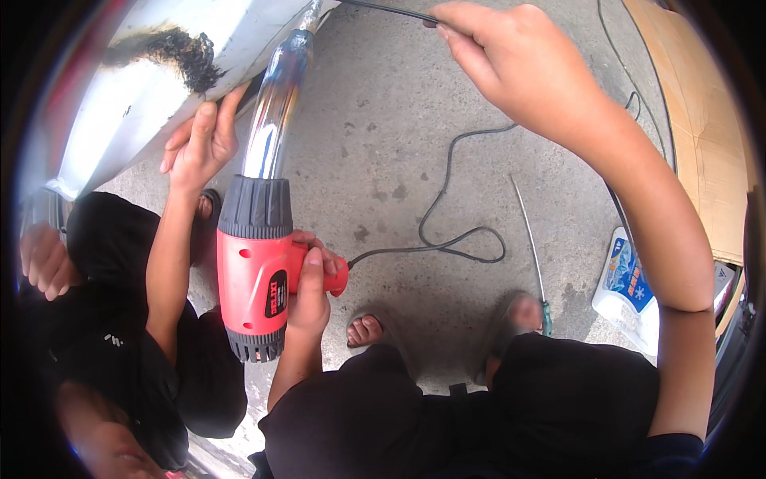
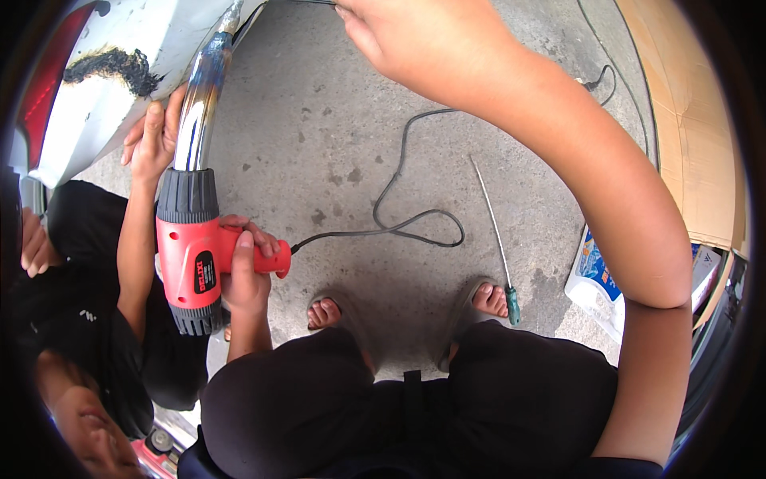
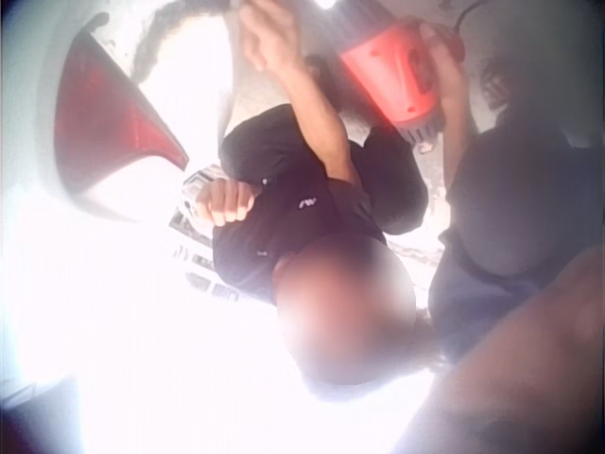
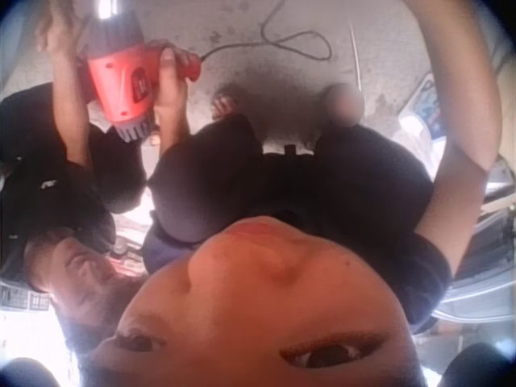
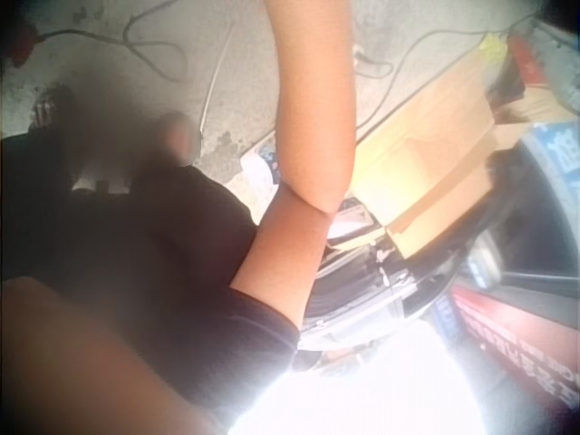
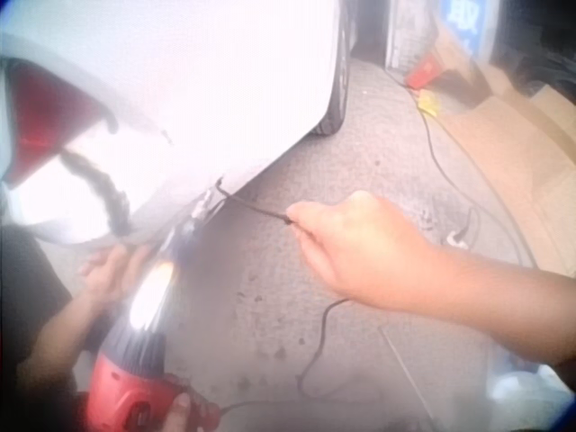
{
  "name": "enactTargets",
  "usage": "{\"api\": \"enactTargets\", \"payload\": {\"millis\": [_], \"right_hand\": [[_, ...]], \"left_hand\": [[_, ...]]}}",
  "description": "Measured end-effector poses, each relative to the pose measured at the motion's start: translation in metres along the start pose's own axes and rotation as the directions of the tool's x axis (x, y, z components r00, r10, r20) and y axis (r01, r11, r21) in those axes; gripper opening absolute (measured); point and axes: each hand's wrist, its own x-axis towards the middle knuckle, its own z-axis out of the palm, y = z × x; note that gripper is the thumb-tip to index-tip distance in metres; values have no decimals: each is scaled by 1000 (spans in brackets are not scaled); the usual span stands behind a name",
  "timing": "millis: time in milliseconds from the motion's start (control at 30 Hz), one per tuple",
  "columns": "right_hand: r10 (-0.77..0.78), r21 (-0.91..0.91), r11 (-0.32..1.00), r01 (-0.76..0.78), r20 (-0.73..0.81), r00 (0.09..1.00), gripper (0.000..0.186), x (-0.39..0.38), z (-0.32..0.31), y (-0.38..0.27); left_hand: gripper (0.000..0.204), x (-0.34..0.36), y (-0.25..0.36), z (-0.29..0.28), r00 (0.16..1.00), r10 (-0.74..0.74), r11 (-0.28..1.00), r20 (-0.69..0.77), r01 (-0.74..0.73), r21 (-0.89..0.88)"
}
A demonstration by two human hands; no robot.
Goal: The person uses a heat gun to apply heat to a damaged area on the rear bumper of a white car while another person assists by holding the bumper. The person then uses a metal rod to press and smooth the heated section.
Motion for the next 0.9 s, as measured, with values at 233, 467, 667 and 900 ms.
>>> {"api": "enactTargets", "payload": {"millis": [233,467,667,900], "right_hand": [[-103,-60,993,99,-69,992,10,2,1,-2],[-66,-41,997,63,-92,994,13,-2,-1,-3],[-3,18,1000,5,-93,996,14,0,4,1],[-22,-34,999,19,-88,996,14,1,4,3]], "left_hand": [[23,0,2,1,1000,-2,1000,18,2,-21],[23,-2,3,2,1000,21,1000,8,-21,2],[24,0,3,1,1000,-20,999,14,21,-37],[25,0,0,0,1000,-15,999,8,15,-34]]}}
